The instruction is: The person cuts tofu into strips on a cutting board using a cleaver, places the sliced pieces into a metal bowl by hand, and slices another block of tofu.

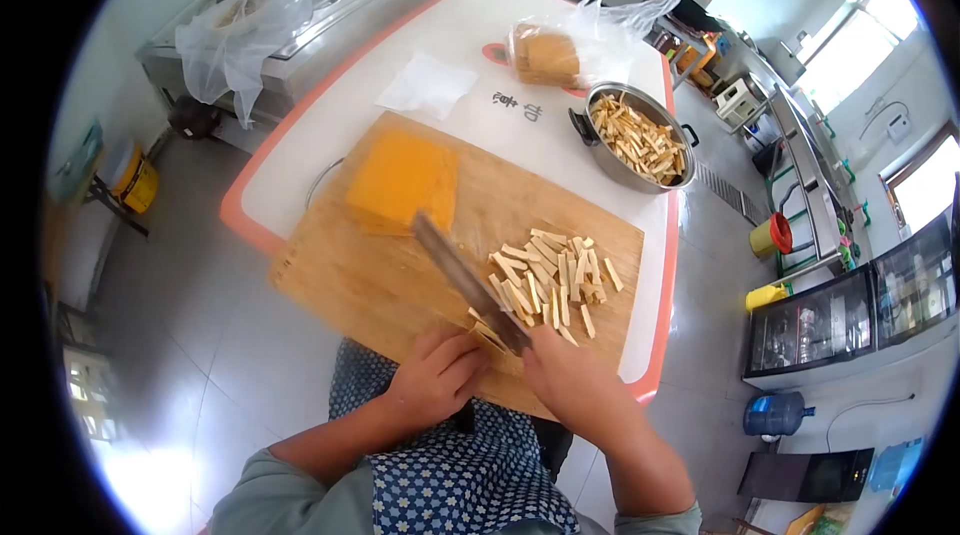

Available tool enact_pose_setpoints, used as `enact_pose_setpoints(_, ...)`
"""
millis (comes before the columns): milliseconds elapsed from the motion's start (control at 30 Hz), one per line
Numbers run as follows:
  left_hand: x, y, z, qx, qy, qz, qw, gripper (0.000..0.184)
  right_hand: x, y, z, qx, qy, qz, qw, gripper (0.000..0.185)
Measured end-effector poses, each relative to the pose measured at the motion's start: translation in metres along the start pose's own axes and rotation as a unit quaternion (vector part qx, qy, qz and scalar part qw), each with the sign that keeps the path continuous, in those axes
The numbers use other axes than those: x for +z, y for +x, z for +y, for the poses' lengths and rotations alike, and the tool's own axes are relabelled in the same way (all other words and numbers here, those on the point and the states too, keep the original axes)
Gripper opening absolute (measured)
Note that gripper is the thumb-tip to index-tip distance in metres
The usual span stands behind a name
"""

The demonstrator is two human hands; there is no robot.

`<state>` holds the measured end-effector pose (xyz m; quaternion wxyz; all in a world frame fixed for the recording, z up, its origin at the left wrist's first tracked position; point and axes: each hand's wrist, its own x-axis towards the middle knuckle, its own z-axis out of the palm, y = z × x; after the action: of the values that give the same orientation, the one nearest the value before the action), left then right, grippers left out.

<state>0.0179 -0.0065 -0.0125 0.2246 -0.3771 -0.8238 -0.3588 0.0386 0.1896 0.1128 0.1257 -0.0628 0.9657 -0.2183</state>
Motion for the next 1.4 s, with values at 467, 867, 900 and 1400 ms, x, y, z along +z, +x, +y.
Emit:
enact_pose_setpoints(467,-0.004,0.004,0.004,-0.017,-0.003,0.008,1.0,0.025,-0.009,-0.029,0.014,-0.046,0.017,0.01,0.999,0.018)
enact_pose_setpoints(867,-0.004,0.003,0.002,-0.019,-0.007,0.0,1.0,0.025,-0.009,-0.029,0.019,-0.03,0.0,-0.024,0.999,0.014)
enact_pose_setpoints(900,-0.005,0.003,0.002,-0.021,-0.007,0.0,1.0,0.025,-0.008,-0.029,0.019,-0.04,-0.001,-0.014,0.999,0.015)
enact_pose_setpoints(1400,-0.003,-0.004,-0.001,-0.014,-0.002,-0.003,1.0,0.028,-0.02,0.001,0.002,-0.025,0.007,0.021,0.999,0.018)
